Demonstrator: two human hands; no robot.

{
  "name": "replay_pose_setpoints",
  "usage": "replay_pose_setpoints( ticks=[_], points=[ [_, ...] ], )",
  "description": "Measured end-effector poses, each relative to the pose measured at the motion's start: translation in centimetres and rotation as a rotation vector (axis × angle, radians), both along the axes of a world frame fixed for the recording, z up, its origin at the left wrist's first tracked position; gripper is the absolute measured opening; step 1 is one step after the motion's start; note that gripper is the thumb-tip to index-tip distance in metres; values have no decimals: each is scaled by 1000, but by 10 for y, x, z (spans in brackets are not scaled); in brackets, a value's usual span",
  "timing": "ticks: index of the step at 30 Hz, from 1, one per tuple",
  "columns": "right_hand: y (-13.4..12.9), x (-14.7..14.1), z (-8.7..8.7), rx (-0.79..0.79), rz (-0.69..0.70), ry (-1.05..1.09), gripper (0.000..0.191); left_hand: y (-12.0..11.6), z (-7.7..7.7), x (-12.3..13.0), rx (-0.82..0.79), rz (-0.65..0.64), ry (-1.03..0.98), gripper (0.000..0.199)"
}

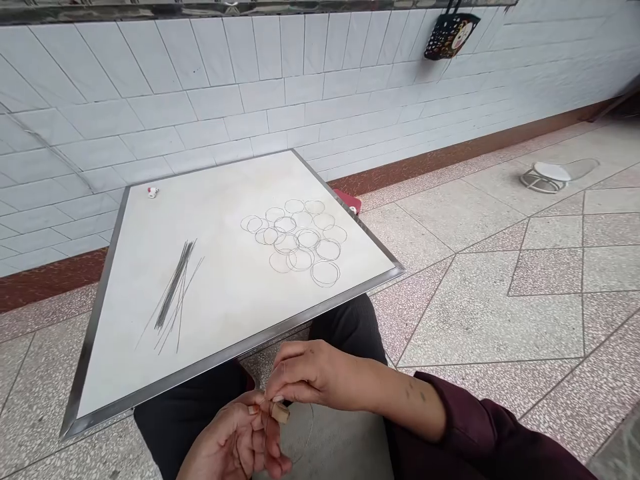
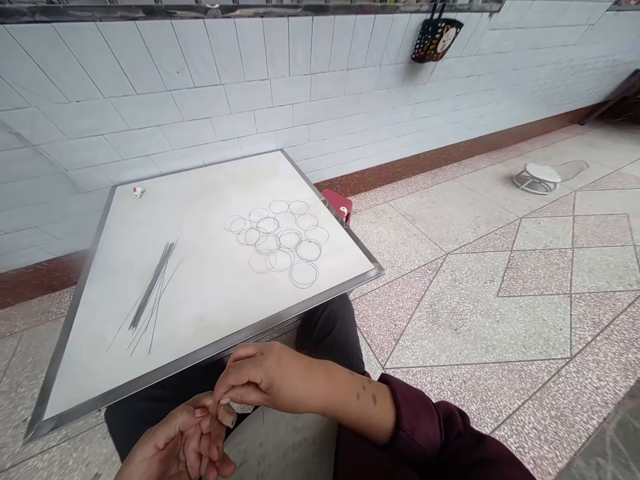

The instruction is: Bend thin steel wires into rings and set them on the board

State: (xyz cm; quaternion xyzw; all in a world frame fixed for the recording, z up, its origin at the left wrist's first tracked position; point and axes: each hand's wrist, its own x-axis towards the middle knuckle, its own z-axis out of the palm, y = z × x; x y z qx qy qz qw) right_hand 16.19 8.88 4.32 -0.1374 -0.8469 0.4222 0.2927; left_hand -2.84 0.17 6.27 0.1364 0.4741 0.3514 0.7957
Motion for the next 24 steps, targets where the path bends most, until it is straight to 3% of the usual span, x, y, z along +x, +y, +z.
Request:
replay_pose_setpoints(
  ticks=[6, 12, 18, 24],
  points=[
    [4, 1, -6, -259, -6, 62, 4, 0, -7, 6, 25, 4, -74, 14],
    [11, 10, -13, -503, 158, 38, 4, 2, -10, 9, 50, -74, -160, 20],
    [13, 12, -11, -516, 166, 44, 6, 3, -9, 11, 61, -89, -187, 30],
    [13, 11, -13, -528, 195, 98, 7, 1, -13, 13, 69, -81, -185, 18]
  ],
)
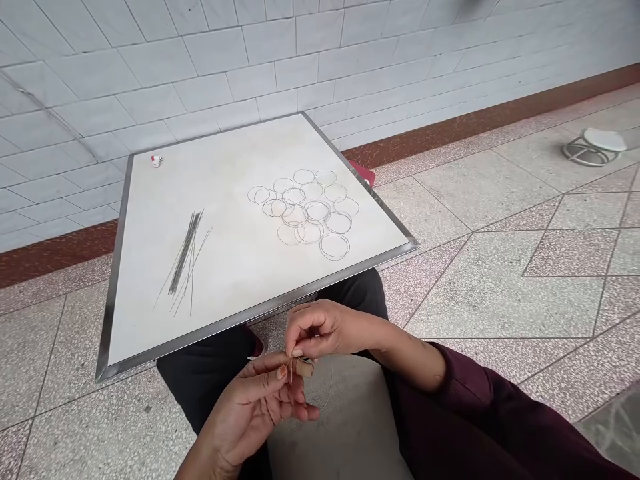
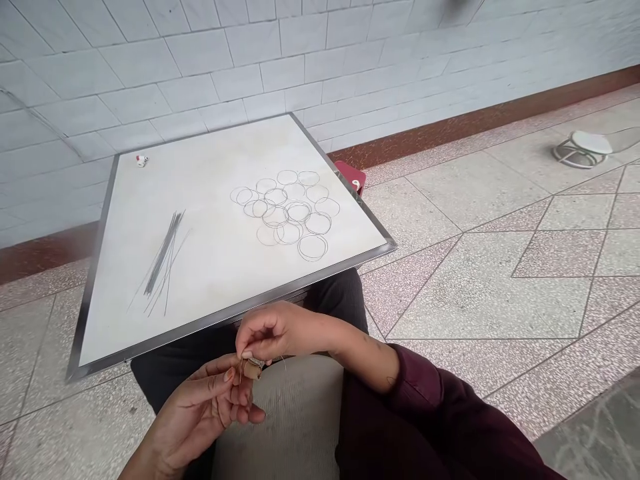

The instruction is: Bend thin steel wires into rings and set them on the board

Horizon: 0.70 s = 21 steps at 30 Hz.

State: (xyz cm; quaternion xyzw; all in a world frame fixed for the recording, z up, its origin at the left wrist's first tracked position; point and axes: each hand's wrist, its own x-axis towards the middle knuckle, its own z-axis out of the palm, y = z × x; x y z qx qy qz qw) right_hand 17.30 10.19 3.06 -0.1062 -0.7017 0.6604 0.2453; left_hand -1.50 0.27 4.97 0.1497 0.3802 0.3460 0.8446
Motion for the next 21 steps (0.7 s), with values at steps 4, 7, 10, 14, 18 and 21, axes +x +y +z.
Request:
replay_pose_setpoints(
  ticks=[4, 7, 10, 14, 18, 21],
  points=[
    [1, -1, 2, 19, -6, 2, 12, -1, -6, 3, -12, 31, 17, 16],
    [1, -1, 5, 35, 0, 6, 14, -3, -9, 6, -30, 53, 3, 16],
    [2, 0, 8, 56, 4, 2, 14, -5, -9, 11, -26, 80, -29, 16],
    [4, 0, 11, 131, 51, 5, 12, -7, -5, 16, 2, 104, -67, 13],
    [6, 2, 13, 170, 55, 3, 12, -9, -4, 16, 41, 87, -97, 9],
    [6, 3, 13, 175, 27, 2, 13, -9, -5, 15, 50, 100, -119, 15]
  ],
)
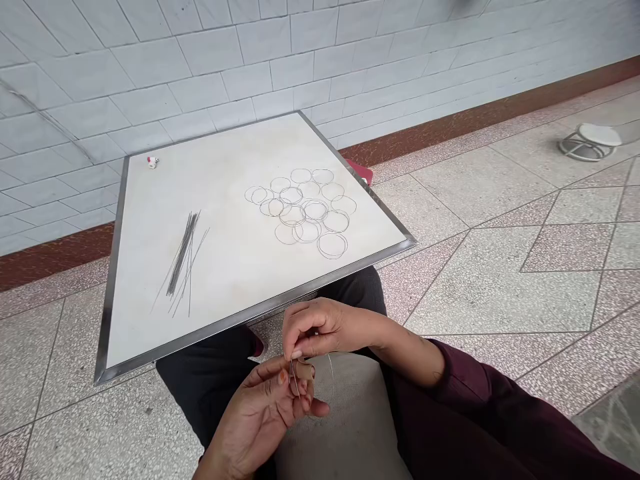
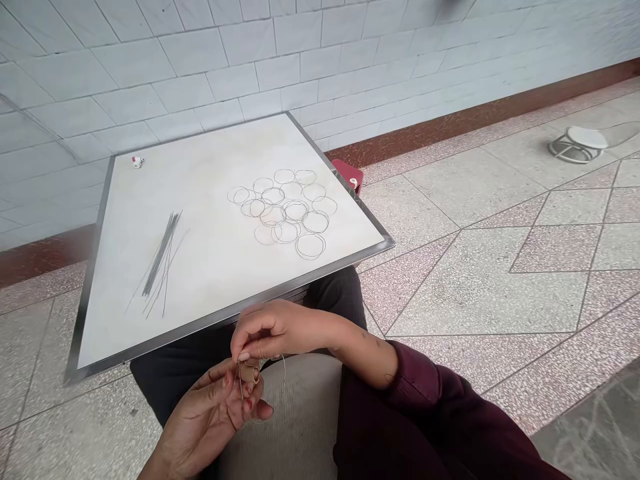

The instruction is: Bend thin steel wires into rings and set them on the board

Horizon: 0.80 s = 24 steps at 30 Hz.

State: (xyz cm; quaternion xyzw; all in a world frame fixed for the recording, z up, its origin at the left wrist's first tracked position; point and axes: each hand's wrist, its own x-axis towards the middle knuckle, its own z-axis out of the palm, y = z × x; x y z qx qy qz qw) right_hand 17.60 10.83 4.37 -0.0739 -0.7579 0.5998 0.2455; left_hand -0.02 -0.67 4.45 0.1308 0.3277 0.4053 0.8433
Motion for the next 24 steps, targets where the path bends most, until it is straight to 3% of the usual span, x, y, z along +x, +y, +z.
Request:
replay_pose_setpoints(
  ticks=[7, 13, 18, 24],
  points=[
    [-1, 0, -1, 69, 17, -21, 14, 0, -2, 3, -17, 17, 35, 14],
    [-4, 1, 1, 30, -37, -35, 17, -1, -1, 5, -42, 97, 58, 9],
    [-6, 0, 4, 101, -69, -32, 18, -2, -1, 5, -38, 141, 20, 8],
    [-9, 2, 2, 103, -27, -29, 24, -3, -4, 3, -39, 114, 1, 11]
  ],
)
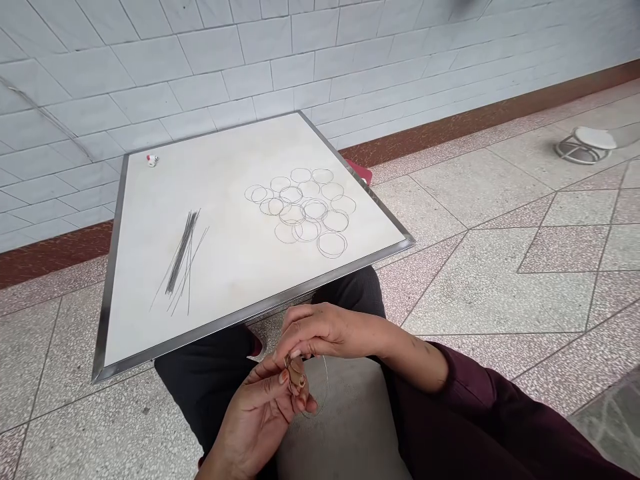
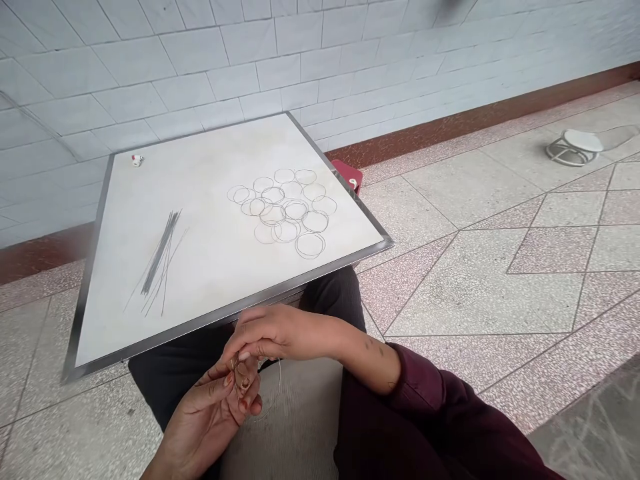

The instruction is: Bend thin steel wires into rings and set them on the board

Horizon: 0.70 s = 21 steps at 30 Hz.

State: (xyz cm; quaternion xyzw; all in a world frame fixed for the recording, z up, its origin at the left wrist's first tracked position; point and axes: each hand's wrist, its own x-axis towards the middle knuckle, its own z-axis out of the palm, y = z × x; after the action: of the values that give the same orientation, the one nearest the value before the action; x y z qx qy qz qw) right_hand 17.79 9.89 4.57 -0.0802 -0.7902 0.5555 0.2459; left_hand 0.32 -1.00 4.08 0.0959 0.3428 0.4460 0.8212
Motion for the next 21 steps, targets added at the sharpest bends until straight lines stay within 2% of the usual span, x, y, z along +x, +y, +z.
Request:
replay_pose_setpoints(
  ticks=[12, 17, 21],
  points=[
    [-1, 4, -16, 116, -14, 10, 25, -5, 2, 2, -30, 85, 81, 18],
    [-1, 3, -12, 140, -14, 5, 25, -5, 0, 3, -17, 96, 66, 11],
    [-5, -3, -4, 92, -115, 15, 22, -4, 1, 3, -18, 114, 41, 11]
  ],
)
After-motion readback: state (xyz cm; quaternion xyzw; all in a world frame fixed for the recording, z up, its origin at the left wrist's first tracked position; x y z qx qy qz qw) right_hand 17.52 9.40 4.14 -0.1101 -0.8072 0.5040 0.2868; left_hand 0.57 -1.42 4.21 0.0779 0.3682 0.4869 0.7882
